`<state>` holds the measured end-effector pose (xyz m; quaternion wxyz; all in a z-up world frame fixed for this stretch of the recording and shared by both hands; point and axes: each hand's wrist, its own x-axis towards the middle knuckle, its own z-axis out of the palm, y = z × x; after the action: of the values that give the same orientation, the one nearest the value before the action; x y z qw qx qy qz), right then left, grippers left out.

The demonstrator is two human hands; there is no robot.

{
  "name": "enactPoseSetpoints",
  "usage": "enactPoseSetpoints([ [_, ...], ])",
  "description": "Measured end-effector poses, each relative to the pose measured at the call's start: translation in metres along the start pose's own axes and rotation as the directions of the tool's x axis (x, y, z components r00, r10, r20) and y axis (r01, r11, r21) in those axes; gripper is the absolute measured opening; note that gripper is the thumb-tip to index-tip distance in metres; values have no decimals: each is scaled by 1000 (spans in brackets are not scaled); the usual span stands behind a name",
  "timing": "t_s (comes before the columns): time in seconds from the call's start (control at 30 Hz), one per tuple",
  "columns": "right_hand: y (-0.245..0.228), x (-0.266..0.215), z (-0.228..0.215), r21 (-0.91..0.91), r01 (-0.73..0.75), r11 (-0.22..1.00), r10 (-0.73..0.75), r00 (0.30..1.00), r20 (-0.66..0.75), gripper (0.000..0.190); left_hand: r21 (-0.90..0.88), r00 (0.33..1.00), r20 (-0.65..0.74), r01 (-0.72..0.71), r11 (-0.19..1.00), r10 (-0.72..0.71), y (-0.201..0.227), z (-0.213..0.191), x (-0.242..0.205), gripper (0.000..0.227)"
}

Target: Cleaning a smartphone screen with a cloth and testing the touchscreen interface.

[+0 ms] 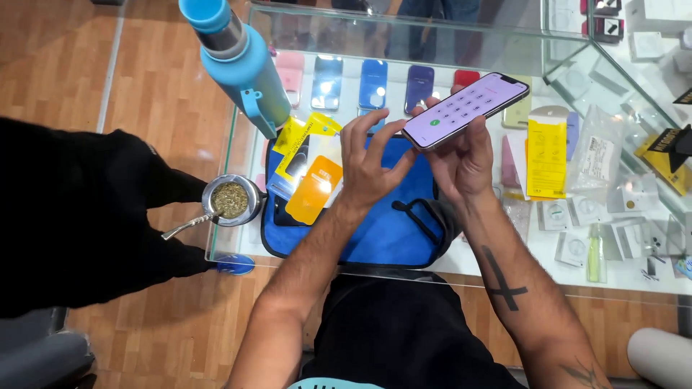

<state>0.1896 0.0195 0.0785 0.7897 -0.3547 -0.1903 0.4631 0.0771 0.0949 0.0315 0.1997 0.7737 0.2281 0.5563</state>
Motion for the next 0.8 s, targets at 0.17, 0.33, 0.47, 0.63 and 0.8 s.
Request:
enactPoseSetpoints([
  [0.17, -1, -5, -10, 4, 45, 999, -45, 999, -8, 64, -47, 999, 1, -51, 998, 51, -2, 18, 2, 37],
  [0.33, -4, -7, -22, -14, 59, 998, -59, 998, 31, 55, -104, 998, 56, -37, 994, 43, 3, 22, 11, 33],
  [0.47, 1, -5, -38, -25, 67, 997, -66, 997, 28, 56, -173, 998, 61, 10, 985, 0, 4, 27, 11, 39],
  [0.63, -6, -9, -32, -92, 87, 992, -85, 996, 33, 50, -189, 997, 71, 24, 982, -10, 9, 32, 13, 28],
  [0.8, -9, -11, -23, -91, 79, 993, -79, 997, 12, 51, -187, 999, 48, 21, 982, -12, 8, 35, 12, 29],
])
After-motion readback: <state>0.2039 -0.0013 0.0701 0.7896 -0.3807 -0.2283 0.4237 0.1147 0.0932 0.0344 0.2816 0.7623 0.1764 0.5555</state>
